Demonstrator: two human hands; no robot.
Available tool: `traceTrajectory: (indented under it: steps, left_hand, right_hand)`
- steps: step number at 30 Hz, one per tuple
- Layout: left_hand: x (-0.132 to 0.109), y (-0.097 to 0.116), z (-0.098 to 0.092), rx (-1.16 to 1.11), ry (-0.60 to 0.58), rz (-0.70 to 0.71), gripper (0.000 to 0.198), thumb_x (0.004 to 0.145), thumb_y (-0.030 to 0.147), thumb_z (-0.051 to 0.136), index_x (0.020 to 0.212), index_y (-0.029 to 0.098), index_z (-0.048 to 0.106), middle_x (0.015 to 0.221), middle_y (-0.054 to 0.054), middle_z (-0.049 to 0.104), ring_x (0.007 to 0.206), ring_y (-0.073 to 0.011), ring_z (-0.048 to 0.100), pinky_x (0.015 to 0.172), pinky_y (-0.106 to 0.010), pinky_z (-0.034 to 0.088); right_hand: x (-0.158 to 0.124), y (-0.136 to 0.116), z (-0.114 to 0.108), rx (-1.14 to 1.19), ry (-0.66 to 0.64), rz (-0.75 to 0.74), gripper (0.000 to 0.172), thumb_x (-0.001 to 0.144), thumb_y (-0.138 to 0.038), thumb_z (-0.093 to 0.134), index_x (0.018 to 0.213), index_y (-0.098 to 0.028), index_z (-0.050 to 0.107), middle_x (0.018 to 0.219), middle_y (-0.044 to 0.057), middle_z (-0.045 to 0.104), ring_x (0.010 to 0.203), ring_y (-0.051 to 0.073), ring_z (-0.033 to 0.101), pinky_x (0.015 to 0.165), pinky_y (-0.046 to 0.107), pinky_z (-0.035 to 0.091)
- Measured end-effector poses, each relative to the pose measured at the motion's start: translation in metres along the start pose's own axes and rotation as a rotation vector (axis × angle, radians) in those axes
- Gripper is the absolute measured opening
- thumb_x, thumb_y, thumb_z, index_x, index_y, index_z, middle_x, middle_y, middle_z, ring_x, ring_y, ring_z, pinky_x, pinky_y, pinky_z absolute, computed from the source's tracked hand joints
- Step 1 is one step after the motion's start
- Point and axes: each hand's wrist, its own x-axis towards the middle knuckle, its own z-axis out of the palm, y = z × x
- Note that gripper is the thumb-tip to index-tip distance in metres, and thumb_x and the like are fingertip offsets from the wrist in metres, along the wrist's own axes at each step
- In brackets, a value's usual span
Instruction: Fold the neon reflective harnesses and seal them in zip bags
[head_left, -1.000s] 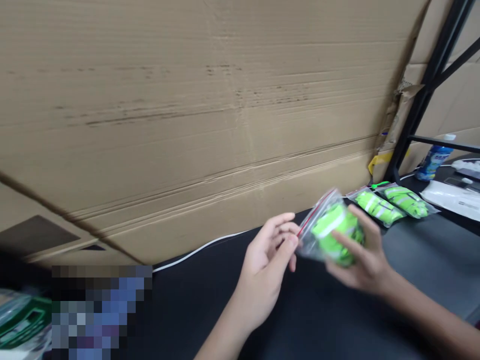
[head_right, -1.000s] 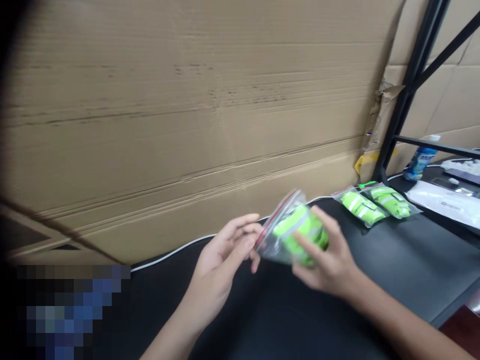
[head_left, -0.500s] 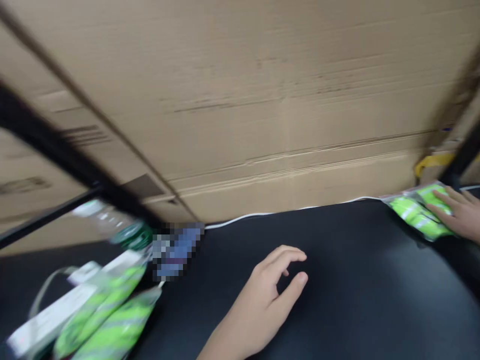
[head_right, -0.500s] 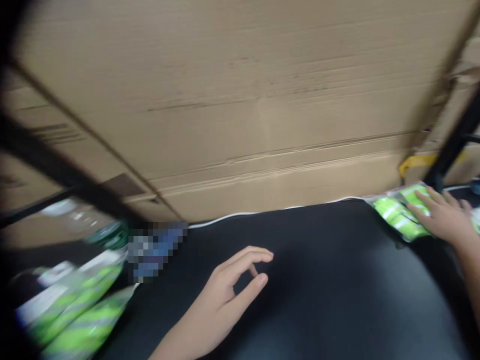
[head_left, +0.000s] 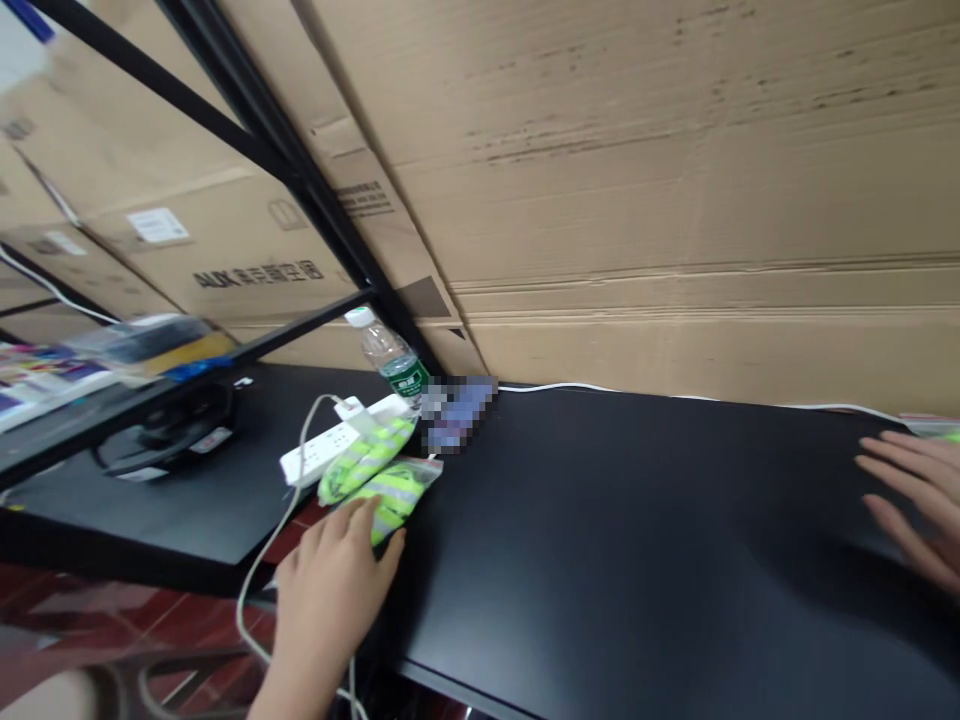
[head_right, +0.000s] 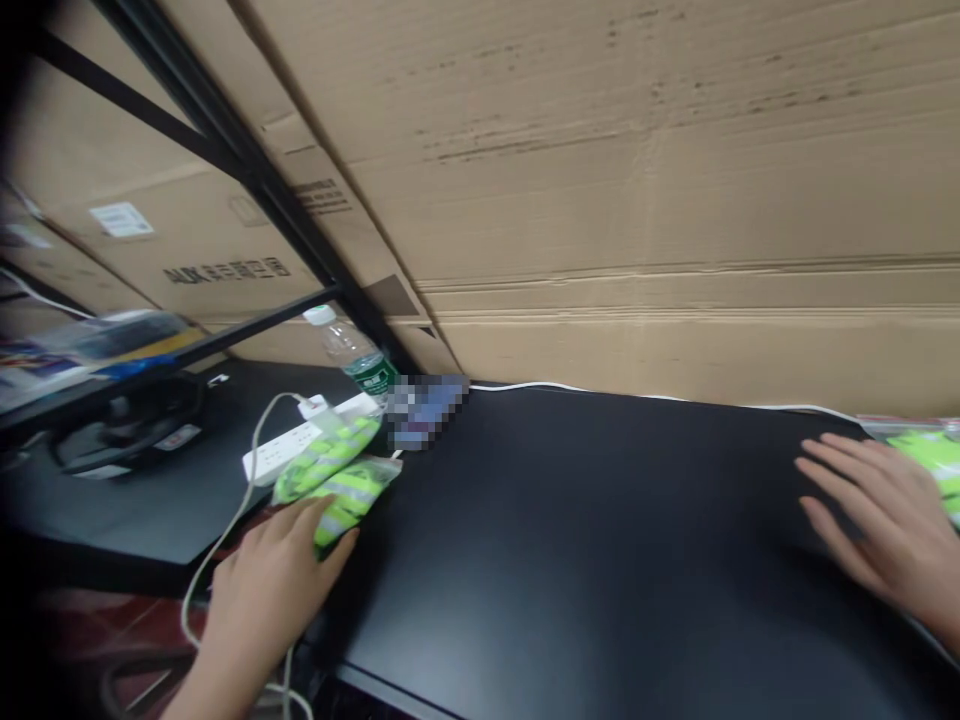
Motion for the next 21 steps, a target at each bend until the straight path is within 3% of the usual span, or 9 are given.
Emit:
traceTrajectory:
  steps: [4, 7, 9, 12, 15, 16, 18, 20, 21]
  left_hand:
    - [-0.017, 0.028, -0.002, -0.167, 0.120, 0.101, 0.027, 0.092, 0.025, 0.049, 0.109, 0.018, 0.069, 0.115, -0.015, 0.072, 0.106, -0.0378, 0.066, 0.085, -0.049, 0.050]
    - [-0.028, 0.056, -0.007, -0.458, 0.236, 0.292, 0.021, 0.089, 0.019, 0.058, 0.106, 0.023, 0.070, 0.110, -0.009, 0.075, 0.104, -0.0304, 0.069, 0.090, -0.044, 0.051]
    - [-0.030, 0.078, -0.013, -0.691, 0.275, 0.418, 0.028, 0.087, 0.012, 0.061, 0.111, 0.025, 0.068, 0.110, -0.007, 0.075, 0.106, -0.0267, 0.069, 0.094, -0.042, 0.052]
    - [-0.020, 0.117, -0.026, -1.033, 0.153, 0.588, 0.035, 0.091, 0.007, 0.057, 0.120, 0.024, 0.065, 0.114, -0.007, 0.074, 0.112, -0.0229, 0.068, 0.096, -0.039, 0.054]
    - [0.007, 0.156, -0.041, -1.194, -0.100, 0.785, 0.031, 0.095, 0.013, 0.055, 0.122, 0.023, 0.066, 0.116, -0.007, 0.074, 0.108, -0.0203, 0.069, 0.093, -0.036, 0.057]
    - [0.018, 0.168, -0.045, -1.209, -0.190, 0.846, 0.030, 0.095, 0.015, 0.057, 0.123, 0.024, 0.066, 0.115, -0.006, 0.074, 0.104, -0.0192, 0.071, 0.090, -0.034, 0.057]
    - [0.038, 0.193, -0.050, -1.277, -0.251, 0.918, 0.028, 0.094, 0.020, 0.061, 0.121, 0.024, 0.068, 0.113, -0.005, 0.075, 0.100, -0.0184, 0.072, 0.087, -0.033, 0.058]
    - [0.055, 0.215, -0.047, -1.407, -0.203, 0.856, 0.023, 0.093, 0.021, 0.063, 0.114, 0.023, 0.070, 0.110, -0.006, 0.075, 0.095, -0.0188, 0.073, 0.086, -0.034, 0.059]
    - [0.061, 0.225, -0.042, -1.501, -0.193, 0.766, 0.021, 0.092, 0.023, 0.064, 0.112, 0.022, 0.069, 0.109, -0.007, 0.075, 0.092, -0.0189, 0.074, 0.085, -0.035, 0.059]
  right_hand:
    - [0.008, -0.039, 0.020, 0.051, -0.037, -0.170, 0.040, 0.085, -0.022, 0.066, 0.124, -0.027, 0.067, 0.118, 0.010, 0.073, 0.108, 0.033, 0.070, 0.096, 0.053, 0.050]
    - [0.012, -0.059, 0.030, 0.091, -0.089, -0.243, 0.038, 0.085, -0.018, 0.066, 0.123, -0.025, 0.067, 0.117, 0.008, 0.074, 0.107, 0.030, 0.070, 0.097, 0.050, 0.051]
    - [0.018, -0.073, 0.032, 0.144, -0.110, -0.230, 0.041, 0.085, -0.016, 0.066, 0.125, -0.024, 0.064, 0.116, 0.009, 0.074, 0.107, 0.029, 0.070, 0.097, 0.050, 0.052]
    - [0.033, -0.096, 0.034, 0.278, -0.101, -0.120, 0.054, 0.086, -0.018, 0.066, 0.138, -0.019, 0.053, 0.124, 0.016, 0.069, 0.114, 0.031, 0.066, 0.096, 0.050, 0.054]
    - [0.046, -0.115, 0.035, 0.443, -0.053, 0.040, 0.065, 0.090, -0.025, 0.064, 0.149, -0.013, 0.038, 0.138, 0.024, 0.057, 0.128, 0.033, 0.057, 0.098, 0.049, 0.054]
    - [0.048, -0.118, 0.036, 0.496, -0.056, 0.057, 0.059, 0.092, -0.024, 0.063, 0.146, -0.013, 0.042, 0.134, 0.023, 0.060, 0.125, 0.030, 0.060, 0.097, 0.045, 0.055]
    - [0.050, -0.120, 0.035, 0.563, -0.059, 0.081, 0.035, 0.094, -0.019, 0.060, 0.128, -0.018, 0.058, 0.112, 0.014, 0.072, 0.103, 0.023, 0.070, 0.086, 0.034, 0.058]
    - [0.051, -0.115, 0.033, 0.608, -0.084, 0.203, 0.011, 0.095, -0.018, 0.060, 0.101, -0.022, 0.068, 0.085, 0.004, 0.074, 0.075, 0.016, 0.070, 0.070, 0.026, 0.056]
    - [0.050, -0.111, 0.033, 0.660, -0.108, 0.327, 0.010, 0.095, -0.021, 0.060, 0.090, -0.022, 0.068, 0.075, 0.002, 0.071, 0.066, 0.014, 0.067, 0.064, 0.024, 0.054]
